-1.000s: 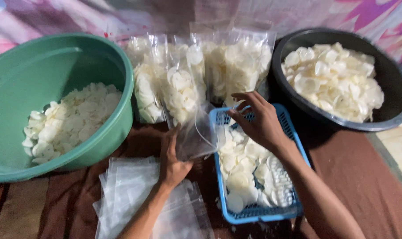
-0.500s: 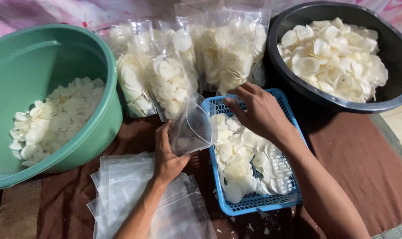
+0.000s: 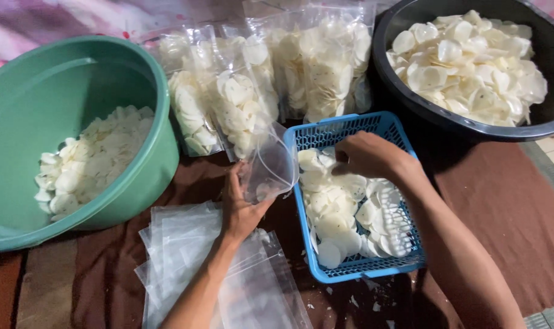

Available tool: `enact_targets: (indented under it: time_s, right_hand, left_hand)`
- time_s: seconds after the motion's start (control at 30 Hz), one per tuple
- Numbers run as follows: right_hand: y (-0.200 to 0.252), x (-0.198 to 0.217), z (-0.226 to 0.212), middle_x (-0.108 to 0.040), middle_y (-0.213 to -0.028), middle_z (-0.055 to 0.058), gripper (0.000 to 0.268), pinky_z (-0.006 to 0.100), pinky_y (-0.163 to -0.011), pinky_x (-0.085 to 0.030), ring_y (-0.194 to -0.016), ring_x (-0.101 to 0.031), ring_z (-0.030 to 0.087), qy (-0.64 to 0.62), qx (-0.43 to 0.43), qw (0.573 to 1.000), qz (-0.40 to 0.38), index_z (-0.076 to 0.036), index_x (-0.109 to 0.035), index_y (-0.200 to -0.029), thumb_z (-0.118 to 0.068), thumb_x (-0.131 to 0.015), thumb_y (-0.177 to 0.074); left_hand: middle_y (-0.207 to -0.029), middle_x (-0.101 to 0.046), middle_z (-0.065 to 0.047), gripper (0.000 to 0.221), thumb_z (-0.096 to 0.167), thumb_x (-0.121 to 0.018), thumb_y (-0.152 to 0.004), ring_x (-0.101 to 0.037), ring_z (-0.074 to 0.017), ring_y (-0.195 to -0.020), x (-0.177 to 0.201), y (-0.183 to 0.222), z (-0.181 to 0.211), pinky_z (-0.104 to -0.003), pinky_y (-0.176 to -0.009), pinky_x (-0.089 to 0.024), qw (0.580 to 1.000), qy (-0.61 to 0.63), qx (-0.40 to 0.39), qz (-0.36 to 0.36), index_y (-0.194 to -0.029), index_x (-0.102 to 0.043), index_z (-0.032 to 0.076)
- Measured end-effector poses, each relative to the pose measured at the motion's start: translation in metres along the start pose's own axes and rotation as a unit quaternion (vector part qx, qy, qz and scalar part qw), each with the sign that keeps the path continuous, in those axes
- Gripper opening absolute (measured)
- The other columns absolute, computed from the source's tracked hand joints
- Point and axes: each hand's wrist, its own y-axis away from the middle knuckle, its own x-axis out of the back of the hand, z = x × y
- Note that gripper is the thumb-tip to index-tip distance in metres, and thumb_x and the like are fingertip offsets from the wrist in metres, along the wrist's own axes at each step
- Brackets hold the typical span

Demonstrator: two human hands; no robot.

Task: Filling clear plastic bags with white chips from a blue basket by hand

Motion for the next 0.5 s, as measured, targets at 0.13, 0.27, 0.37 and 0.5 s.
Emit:
enact_targets:
  time_s: [0.13,0.27,0.37,0.5]
  right_hand:
    - [0.019,0.022,-0.023,-0.077,-0.077,0.019,0.037,0.048,-0.075,-0.057,-0.076,-0.074,0.041,-0.069,0.018,0.994,0.078,-0.001,-0.076,-0.077,-0.037,-0.083,-0.082]
    - [0.024,0.019,-0.027,-0.065,-0.068,0.023,0.032,0.050,-0.064,-0.050,-0.065,-0.065,0.045,-0.139,0.093,0.957,0.237,0.000,-0.065,-0.076,-0.026,-0.077,-0.087]
    - [0.015,0.006,-0.021,-0.052,-0.062,0.015,0.024,0.042,-0.056,-0.046,-0.056,-0.058,0.037,-0.149,0.143,0.882,0.424,-0.009,-0.061,-0.081,-0.024,-0.069,-0.098]
    - [0.014,-0.004,-0.031,-0.042,-0.049,-0.003,0.030,0.028,-0.049,-0.042,-0.041,-0.048,0.024,-0.121,0.129,0.765,0.619,-0.026,-0.061,-0.077,-0.037,-0.062,-0.105]
  left_hand:
    - [-0.117,-0.058,-0.024,0.081,0.010,-0.092,-0.065,-0.062,-0.0449,-0.113,0.002,0.001,0.005,-0.054,-0.098,-0.051,1.000,-0.014,-0.013,-0.004,-0.134,-0.050,-0.001]
    - [-0.115,-0.060,-0.023,0.082,0.009,-0.089,-0.064,-0.063,-0.0444,-0.111,0.001,0.003,0.003,-0.053,-0.098,-0.051,0.998,-0.053,-0.022,0.000,-0.136,-0.051,0.000]
    - [-0.114,-0.061,-0.022,0.083,0.012,-0.091,-0.064,-0.064,-0.0436,-0.109,0.001,-0.003,0.019,-0.051,-0.097,-0.052,0.996,-0.072,-0.034,0.027,-0.137,-0.054,0.000]
    - [-0.107,-0.063,-0.017,0.072,0.017,-0.088,-0.071,-0.065,-0.0419,-0.104,-0.008,0.003,0.000,-0.049,-0.094,-0.052,0.993,-0.087,0.010,0.074,-0.135,-0.058,0.004]
